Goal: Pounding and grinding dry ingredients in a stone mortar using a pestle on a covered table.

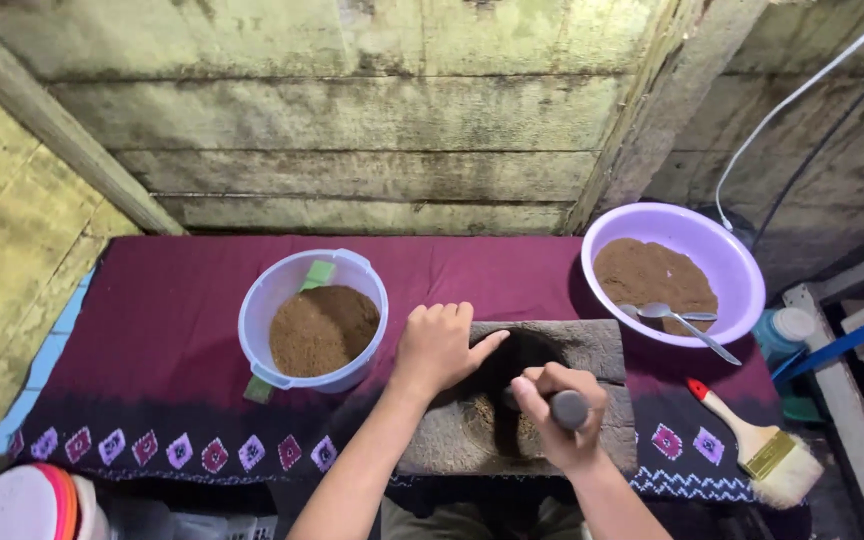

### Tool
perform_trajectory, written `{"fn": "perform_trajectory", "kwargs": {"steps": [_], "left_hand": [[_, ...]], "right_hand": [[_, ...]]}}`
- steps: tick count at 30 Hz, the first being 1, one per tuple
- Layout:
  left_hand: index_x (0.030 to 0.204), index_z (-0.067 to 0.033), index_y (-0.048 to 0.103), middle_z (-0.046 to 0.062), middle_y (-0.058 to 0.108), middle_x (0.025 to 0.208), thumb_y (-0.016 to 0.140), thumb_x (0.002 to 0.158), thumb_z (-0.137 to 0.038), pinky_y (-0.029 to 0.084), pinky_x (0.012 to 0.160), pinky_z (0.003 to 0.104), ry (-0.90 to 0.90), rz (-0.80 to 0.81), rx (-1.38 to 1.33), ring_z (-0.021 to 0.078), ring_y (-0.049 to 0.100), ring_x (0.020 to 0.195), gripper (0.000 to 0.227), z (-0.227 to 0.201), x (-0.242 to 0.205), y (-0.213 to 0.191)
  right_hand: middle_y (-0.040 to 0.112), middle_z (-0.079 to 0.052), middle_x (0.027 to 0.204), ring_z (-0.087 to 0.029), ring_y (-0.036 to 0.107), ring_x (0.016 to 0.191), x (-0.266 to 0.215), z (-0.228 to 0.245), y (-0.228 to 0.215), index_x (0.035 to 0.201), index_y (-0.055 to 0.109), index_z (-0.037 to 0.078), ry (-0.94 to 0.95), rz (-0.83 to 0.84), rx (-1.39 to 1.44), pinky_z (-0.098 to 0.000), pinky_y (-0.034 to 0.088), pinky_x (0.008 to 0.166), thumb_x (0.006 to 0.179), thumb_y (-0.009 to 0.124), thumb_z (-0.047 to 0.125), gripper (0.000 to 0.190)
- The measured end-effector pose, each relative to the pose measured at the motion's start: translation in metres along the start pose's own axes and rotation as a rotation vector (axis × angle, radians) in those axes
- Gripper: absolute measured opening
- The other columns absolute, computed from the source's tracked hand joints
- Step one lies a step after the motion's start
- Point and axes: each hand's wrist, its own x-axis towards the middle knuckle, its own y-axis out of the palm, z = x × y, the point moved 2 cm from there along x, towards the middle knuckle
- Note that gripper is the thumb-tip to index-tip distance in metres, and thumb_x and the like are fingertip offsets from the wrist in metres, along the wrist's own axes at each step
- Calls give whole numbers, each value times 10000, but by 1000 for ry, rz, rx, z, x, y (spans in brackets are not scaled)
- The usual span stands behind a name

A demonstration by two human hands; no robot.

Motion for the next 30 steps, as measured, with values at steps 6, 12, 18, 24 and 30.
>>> {"fn": "perform_trajectory", "kwargs": {"steps": [6,12,18,24,30], "left_hand": [[762,-107,592,64,667,665,536,978,-700,481,560,419,-27,52,-10,278,646,595,634,1,9,0],[776,-100,610,75,688,694,497,988,-712,502,579,430,-39,121,8,304,658,608,658,-2,7,-5],[781,-103,609,68,685,689,466,996,-724,511,584,429,-51,155,17,306,657,606,672,-4,11,-9],[761,-114,583,62,675,676,494,988,-732,500,561,426,-63,141,9,293,640,580,664,-4,5,-7],[778,-116,591,73,677,700,541,978,-708,500,573,425,-40,69,4,292,653,613,627,-2,4,0]], "right_hand": [[300,-16,533,-139,243,445,1,12,5,635,317,103,-37,127,-23,-281,215,458,915,633,-3,435],[272,-9,548,-139,237,446,-13,25,-10,633,300,112,-119,26,-57,-296,219,465,929,595,42,424],[284,-48,512,-181,302,389,-15,45,-22,635,277,97,-229,-40,23,-309,282,430,898,598,1,425],[299,-59,506,-189,283,360,8,113,-10,659,332,75,-406,11,245,-316,296,392,915,559,36,345],[394,68,494,-105,356,458,-18,-3,-8,544,444,153,46,-45,-460,-310,351,522,826,749,156,415]]}}
